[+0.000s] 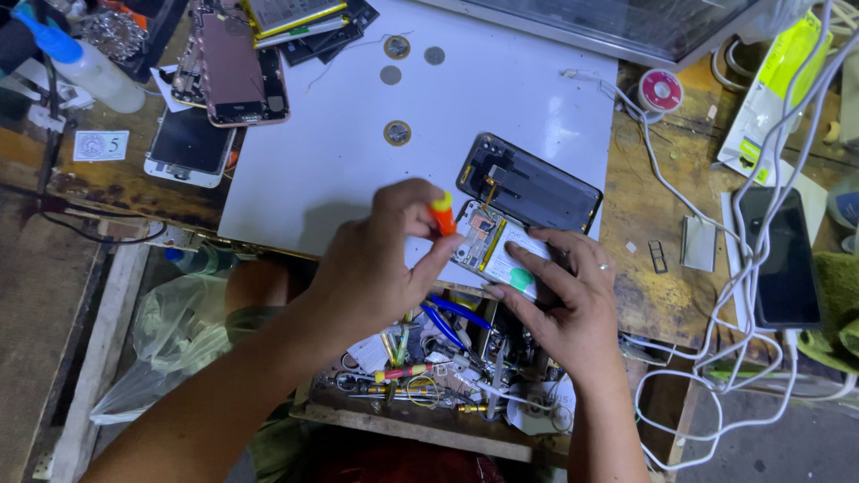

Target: The person disassembles a smartphone on a cluttered workbench, using a screwdriver to remove screws and a metal spudger to pry out the motherboard. They then use pliers to manipulate a small component on the circuit board.

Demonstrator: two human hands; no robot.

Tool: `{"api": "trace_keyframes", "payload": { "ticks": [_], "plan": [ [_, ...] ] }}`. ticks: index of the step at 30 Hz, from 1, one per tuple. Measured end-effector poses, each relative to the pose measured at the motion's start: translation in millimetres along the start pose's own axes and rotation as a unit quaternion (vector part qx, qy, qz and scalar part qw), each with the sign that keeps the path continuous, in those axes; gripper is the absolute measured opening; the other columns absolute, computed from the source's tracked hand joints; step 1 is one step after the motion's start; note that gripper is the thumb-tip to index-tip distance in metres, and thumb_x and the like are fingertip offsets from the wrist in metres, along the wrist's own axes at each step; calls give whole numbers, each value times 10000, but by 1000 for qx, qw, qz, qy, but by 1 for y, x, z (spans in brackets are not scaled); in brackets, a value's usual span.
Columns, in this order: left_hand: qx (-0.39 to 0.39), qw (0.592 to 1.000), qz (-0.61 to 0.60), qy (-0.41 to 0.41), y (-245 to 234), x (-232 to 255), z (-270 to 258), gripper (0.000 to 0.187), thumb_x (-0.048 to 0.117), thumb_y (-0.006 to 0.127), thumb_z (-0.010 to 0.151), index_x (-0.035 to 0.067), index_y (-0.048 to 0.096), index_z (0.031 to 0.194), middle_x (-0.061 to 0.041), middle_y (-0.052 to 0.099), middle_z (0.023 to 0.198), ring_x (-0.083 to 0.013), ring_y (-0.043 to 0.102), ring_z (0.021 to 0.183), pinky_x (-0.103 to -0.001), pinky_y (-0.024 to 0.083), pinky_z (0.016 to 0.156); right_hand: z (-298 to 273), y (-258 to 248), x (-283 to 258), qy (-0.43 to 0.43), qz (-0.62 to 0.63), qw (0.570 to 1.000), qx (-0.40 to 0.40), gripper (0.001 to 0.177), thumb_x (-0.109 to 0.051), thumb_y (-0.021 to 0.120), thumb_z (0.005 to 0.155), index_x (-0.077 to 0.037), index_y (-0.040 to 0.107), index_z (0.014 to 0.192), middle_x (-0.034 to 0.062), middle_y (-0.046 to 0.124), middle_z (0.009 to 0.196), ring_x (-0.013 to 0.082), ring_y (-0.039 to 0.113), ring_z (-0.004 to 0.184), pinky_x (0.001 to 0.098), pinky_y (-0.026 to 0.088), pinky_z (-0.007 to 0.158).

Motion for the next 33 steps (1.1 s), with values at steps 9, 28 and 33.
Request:
{"api": "trace_keyframes", "payload": {
  "ticks": [9,28,33],
  "plan": [
    [-18,999,28,30,1,5,-2,475,120,768,953,62,425,1277,-104,743,935,-281,775,830,-376,584,651,1,0,-1,-3,-9,1000,3,497,-300,890,707,-131,780,1162,89,665,1268,287,596,1202,428,407,1048],
    [-118,983,42,136,-9,40,13,311,86,653,958,115,535,1245,-116,693,1070,-349,720,965,-439,571,752,1,2,2,1,-7,1000,14,473,-293,871,695,-133,776,1129,98,662,1244,303,595,1193,444,392,1057],
    [-101,985,90,110,-5,39,17,268,195,698,1010,90,476,1118,-127,668,939,-349,702,886,-467,559,717,-1,3,4,8,4,1000,7,470,-276,865,698,-141,786,1141,88,670,1266,292,602,1188,434,401,1059]
  ]
}}
Point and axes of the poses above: each hand's wrist, its own z-axis towards the middle knuckle, its own y-axis out of the palm, x = y × z, the point moved 4 cm from there along z, towards the middle knuckle
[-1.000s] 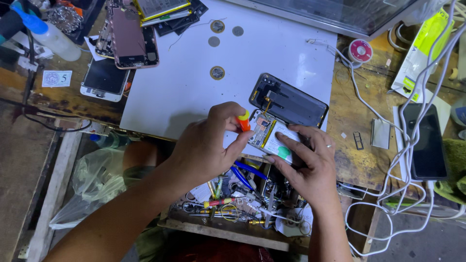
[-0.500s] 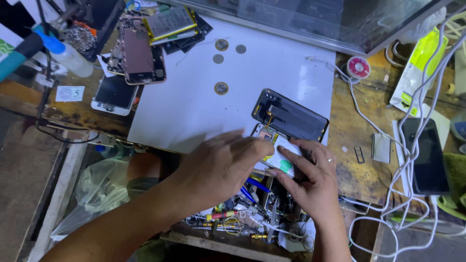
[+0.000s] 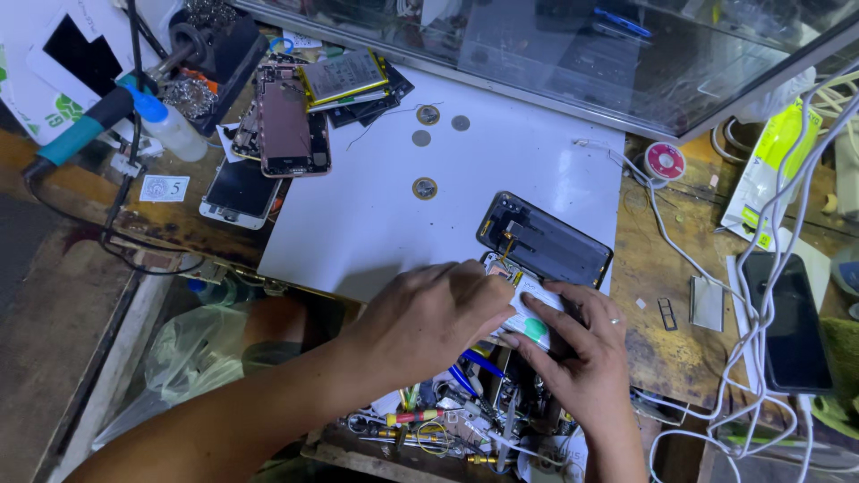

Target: The person disassembles a smartphone on a cluttered workbench, using a screwdriver to remove screws and a metal spudger to pry out the motherboard. They then use pliers to manipulate a small component on the circuit board.

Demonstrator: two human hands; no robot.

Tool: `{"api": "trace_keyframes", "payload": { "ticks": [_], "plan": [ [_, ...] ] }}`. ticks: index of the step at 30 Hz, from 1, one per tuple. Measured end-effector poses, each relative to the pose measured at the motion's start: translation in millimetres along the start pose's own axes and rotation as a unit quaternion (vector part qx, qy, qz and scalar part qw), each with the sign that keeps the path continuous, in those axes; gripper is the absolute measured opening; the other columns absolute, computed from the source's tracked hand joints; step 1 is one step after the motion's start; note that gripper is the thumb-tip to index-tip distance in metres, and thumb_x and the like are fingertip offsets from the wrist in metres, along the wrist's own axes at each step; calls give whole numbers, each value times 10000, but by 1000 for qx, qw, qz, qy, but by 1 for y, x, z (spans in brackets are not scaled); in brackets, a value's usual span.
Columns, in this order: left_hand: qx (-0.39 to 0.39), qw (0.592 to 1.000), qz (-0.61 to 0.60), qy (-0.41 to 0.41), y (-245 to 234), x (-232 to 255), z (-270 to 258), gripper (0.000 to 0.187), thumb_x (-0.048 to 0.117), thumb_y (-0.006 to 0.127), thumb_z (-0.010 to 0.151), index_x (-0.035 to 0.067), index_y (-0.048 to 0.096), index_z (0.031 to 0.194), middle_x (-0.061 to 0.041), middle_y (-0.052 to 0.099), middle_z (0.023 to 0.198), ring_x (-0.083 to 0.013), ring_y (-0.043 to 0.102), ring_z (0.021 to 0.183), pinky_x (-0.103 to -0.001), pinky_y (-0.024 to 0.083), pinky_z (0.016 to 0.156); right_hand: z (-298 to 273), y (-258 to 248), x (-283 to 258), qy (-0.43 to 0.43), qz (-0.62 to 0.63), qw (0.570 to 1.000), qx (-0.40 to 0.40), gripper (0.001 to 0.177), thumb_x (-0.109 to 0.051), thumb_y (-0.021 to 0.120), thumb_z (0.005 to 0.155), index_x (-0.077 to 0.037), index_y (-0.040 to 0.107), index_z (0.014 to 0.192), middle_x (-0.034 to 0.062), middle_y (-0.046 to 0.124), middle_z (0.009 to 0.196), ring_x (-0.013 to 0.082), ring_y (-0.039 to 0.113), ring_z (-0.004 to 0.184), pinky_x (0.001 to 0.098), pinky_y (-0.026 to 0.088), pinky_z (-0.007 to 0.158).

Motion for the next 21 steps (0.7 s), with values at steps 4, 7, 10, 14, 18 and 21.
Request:
{"api": "trace_keyframes", "payload": {
  "ticks": [4,7,10,14,18,21],
  "plan": [
    [-2,997,-73,-8,-8,0,2,282,111,672,916,73,471,1111,-119,682,903,-368,689,859,-519,545,812,1,0,-1,-1,-6,1000,9,469,-269,862,695,-143,782,1140,87,665,1271,297,599,1185,429,422,1036],
    [-16,994,-103,-20,-5,-3,3,260,110,668,957,70,491,1144,-122,694,908,-365,700,856,-472,538,676,-1,1,0,-4,-11,1000,14,456,-269,868,696,-142,779,1125,84,667,1269,298,601,1182,439,427,1036],
    [29,997,-66,24,-4,-1,8,308,142,706,922,66,471,1107,-124,679,887,-366,692,830,-482,535,724,-1,2,0,-2,-6,1000,11,462,-263,863,696,-143,780,1134,81,669,1268,296,605,1182,432,442,1026],
    [-10,997,-76,-12,-4,-3,11,286,126,695,924,79,471,1095,-115,680,846,-365,700,827,-483,537,726,-1,1,1,-10,-13,1000,10,459,-241,862,688,-133,783,1128,94,672,1260,308,605,1178,442,437,1033],
    [19,999,-14,34,-11,1,14,349,187,716,863,72,459,1068,-122,675,840,-376,689,781,-512,530,761,0,2,1,-9,1,1000,15,459,-238,875,691,-126,777,1125,98,679,1256,297,620,1181,425,459,1019],
    [-106,987,-104,-54,-3,-4,12,256,120,645,972,100,514,1190,-129,702,808,-361,710,805,-498,505,669,-2,4,3,-4,-17,999,26,468,-244,892,667,-106,776,1099,109,675,1241,309,607,1173,430,454,1013]
  ]
}}
Point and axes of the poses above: each hand's wrist, its own z-axis towards the middle knuckle, its own y-axis out of the palm, x = y × z, the point moved 4 cm from there along z, towards the middle knuckle
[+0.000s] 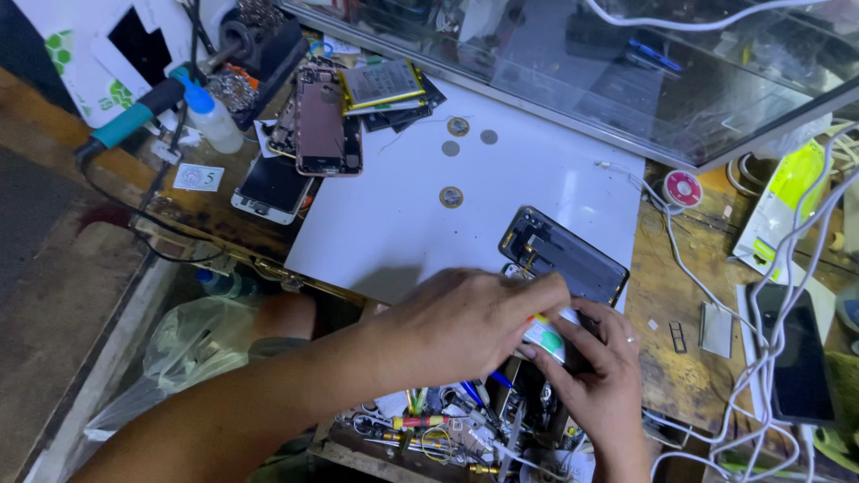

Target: The person disassembles a smartphone on a cluttered workbench, using a screwdriver to remove screws and a metal spudger to pry out the motherboard. They then use pliers to manipulate a small component on the circuit board.

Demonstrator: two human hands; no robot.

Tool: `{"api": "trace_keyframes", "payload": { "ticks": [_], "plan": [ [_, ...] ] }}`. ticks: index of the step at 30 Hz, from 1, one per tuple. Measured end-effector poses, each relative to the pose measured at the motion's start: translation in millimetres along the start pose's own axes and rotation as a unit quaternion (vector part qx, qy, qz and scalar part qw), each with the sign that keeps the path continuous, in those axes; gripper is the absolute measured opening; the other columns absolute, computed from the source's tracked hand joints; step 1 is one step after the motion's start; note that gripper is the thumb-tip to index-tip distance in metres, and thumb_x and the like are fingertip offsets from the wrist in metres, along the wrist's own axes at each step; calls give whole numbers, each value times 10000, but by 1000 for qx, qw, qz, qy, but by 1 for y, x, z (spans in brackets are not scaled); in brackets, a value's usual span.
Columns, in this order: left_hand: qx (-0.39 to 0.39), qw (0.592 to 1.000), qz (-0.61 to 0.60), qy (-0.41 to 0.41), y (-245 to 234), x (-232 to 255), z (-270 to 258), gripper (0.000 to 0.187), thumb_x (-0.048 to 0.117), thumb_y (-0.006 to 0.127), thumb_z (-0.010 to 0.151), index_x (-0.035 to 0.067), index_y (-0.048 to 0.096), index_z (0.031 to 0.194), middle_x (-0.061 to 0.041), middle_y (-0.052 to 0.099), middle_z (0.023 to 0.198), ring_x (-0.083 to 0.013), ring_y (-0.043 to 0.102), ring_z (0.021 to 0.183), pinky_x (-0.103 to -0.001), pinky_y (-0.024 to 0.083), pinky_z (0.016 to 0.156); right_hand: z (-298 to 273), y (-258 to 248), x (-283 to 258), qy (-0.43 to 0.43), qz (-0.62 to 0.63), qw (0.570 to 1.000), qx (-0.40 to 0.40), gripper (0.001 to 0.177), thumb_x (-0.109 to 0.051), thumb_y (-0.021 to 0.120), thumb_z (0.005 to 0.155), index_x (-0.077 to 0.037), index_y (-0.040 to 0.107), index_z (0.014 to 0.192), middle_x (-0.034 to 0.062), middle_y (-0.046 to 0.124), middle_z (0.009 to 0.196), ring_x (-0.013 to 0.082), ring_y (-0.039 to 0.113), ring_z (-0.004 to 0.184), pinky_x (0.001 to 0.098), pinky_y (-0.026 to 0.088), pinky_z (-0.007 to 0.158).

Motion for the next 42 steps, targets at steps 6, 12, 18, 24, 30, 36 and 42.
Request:
{"api": "trace_keyframes", "payload": {
  "ticks": [6,12,18,24,30,36,42],
  "plan": [
    [86,994,1,71,-6,1,-4,233,109,660,940,84,495,1103,-94,704,895,-362,699,833,-489,507,815,0,1,0,14,4,1000,-12,469,-239,894,665,-110,783,1103,100,684,1232,301,610,1159,411,464,1005],
    [159,983,-5,88,-9,5,-8,277,170,703,888,82,483,1033,-94,661,881,-369,696,862,-486,516,849,1,-1,-4,5,12,1000,-17,472,-216,864,688,-131,782,1145,86,688,1266,288,611,1189,416,459,1036],
    [167,982,64,63,-11,3,-7,312,223,763,856,77,523,990,-103,658,827,-376,686,806,-483,505,754,2,-2,-3,2,-2,1000,-16,472,-253,882,686,-136,782,1133,88,681,1261,292,619,1173,419,460,1015],
    [195,971,128,41,-9,6,-8,291,286,782,912,98,567,968,-97,664,787,-354,661,722,-483,511,694,2,-3,-4,-4,-2,1000,-7,461,-272,884,680,-134,775,1106,91,677,1263,300,614,1175,426,458,1018],
    [174,968,170,65,-16,9,-6,246,216,754,929,76,560,988,-92,674,839,-320,658,725,-471,516,731,2,-3,-5,16,11,1000,-19,474,-276,883,698,-155,784,1145,82,676,1257,291,622,1163,409,474,998],
    [153,983,62,81,-16,12,-4,215,170,728,904,85,568,1020,-81,676,873,-314,689,840,-460,525,765,3,-4,-4,-1,14,1000,-15,488,-268,877,690,-137,775,1149,92,673,1261,299,625,1175,432,455,1018],
    [111,992,-26,45,-14,3,-2,186,143,706,932,84,547,1008,-80,676,892,-304,703,892,-430,537,747,5,-4,-3,-4,12,1000,-20,484,-270,883,687,-146,783,1144,101,670,1252,306,621,1173,426,462,1013]
  ]
}}
Point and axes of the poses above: each hand's wrist, its own z-axis towards the middle knuckle, its own y-axis out of the palm, x = y × z, the point moved 4 cm from there along z, towards the middle knuckle
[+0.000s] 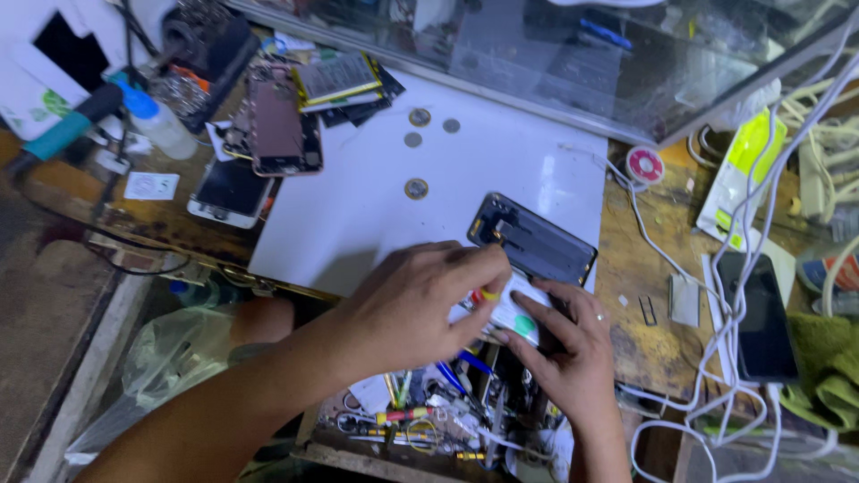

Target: The person disassembles a smartphone on a cluttered workbench, using a screwdriver to remove screws and a metal spudger to pry out the motherboard. They then use pliers to manipulate a small component on the circuit board.

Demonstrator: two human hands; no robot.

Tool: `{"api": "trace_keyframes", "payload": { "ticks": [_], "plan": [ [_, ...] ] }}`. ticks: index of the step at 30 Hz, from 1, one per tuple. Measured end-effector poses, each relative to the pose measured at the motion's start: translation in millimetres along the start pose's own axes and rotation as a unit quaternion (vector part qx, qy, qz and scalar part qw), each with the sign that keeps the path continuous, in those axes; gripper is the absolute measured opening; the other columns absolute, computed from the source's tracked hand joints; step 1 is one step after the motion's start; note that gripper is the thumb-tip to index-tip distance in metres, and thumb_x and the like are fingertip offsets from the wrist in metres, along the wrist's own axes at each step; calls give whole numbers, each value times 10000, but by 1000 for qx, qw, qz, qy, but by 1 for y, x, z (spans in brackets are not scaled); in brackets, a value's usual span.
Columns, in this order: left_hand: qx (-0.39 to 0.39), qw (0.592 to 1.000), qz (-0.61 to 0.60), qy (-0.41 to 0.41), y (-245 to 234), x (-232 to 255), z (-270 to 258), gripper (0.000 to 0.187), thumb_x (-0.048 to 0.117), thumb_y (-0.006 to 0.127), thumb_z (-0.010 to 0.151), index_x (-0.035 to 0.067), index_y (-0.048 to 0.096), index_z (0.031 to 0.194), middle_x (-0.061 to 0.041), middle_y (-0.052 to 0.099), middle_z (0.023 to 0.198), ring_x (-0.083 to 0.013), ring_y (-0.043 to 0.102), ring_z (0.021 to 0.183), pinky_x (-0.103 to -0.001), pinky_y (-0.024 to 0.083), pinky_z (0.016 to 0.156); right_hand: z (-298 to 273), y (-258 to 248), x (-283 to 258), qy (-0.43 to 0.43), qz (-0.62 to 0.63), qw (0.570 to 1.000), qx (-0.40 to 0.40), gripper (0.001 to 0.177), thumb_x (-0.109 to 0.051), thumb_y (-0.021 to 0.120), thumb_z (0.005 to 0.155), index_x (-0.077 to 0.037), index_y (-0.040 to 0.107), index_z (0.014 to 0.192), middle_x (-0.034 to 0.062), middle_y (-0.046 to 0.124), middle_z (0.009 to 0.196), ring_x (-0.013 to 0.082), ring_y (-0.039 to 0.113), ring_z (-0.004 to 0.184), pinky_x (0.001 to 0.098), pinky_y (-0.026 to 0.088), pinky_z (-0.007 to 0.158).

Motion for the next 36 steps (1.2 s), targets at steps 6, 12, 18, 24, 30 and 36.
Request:
{"api": "trace_keyframes", "payload": {
  "ticks": [6,12,18,24,30,36],
  "plan": [
    [-17,1000,-22,-13,0,-2,1,260,130,720,879,68,520,1033,-78,681,897,-323,706,877,-448,527,706,0,-1,-2,-6,-3,1000,7,493,-288,896,679,-145,780,1136,95,674,1243,305,624,1162,437,469,1005],
    [17,999,26,-18,2,-6,1,367,173,776,850,62,508,1074,-102,707,915,-348,717,854,-449,541,712,-1,-2,-5,0,-6,1000,3,493,-290,892,693,-152,784,1154,92,677,1248,306,624,1171,435,465,1014],
    [62,994,89,-26,12,-25,-4,431,225,784,888,51,473,1131,-139,700,864,-367,725,775,-469,549,675,0,-3,-5,5,-3,1000,2,488,-294,894,691,-150,787,1144,89,674,1243,298,623,1166,427,462,1008],
    [168,980,26,-105,6,-62,6,343,143,607,1049,34,437,1325,-151,712,942,-349,745,837,-452,573,713,-1,-3,-4,21,2,1000,0,482,-298,894,692,-154,789,1141,90,680,1246,297,617,1155,413,471,989],
    [-55,957,165,-232,26,-65,16,327,355,728,915,45,629,952,-142,729,857,-382,714,792,-503,544,697,0,-3,-5,-2,-2,1000,9,496,-304,899,688,-141,786,1143,87,680,1240,283,624,1170,423,452,1016],
    [-67,956,176,-226,41,-47,7,236,313,735,898,83,683,885,-126,718,847,-361,710,812,-501,541,716,0,-4,-5,-2,-14,1000,9,495,-317,903,677,-137,791,1124,88,684,1229,290,618,1161,439,436,1025]
  ]
}}
Point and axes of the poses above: each hand's wrist, its own z-axis towards the middle knuckle, its own y-axis out of the palm, x = y × z, the point moved 4 cm from there along z, towards the middle knuckle
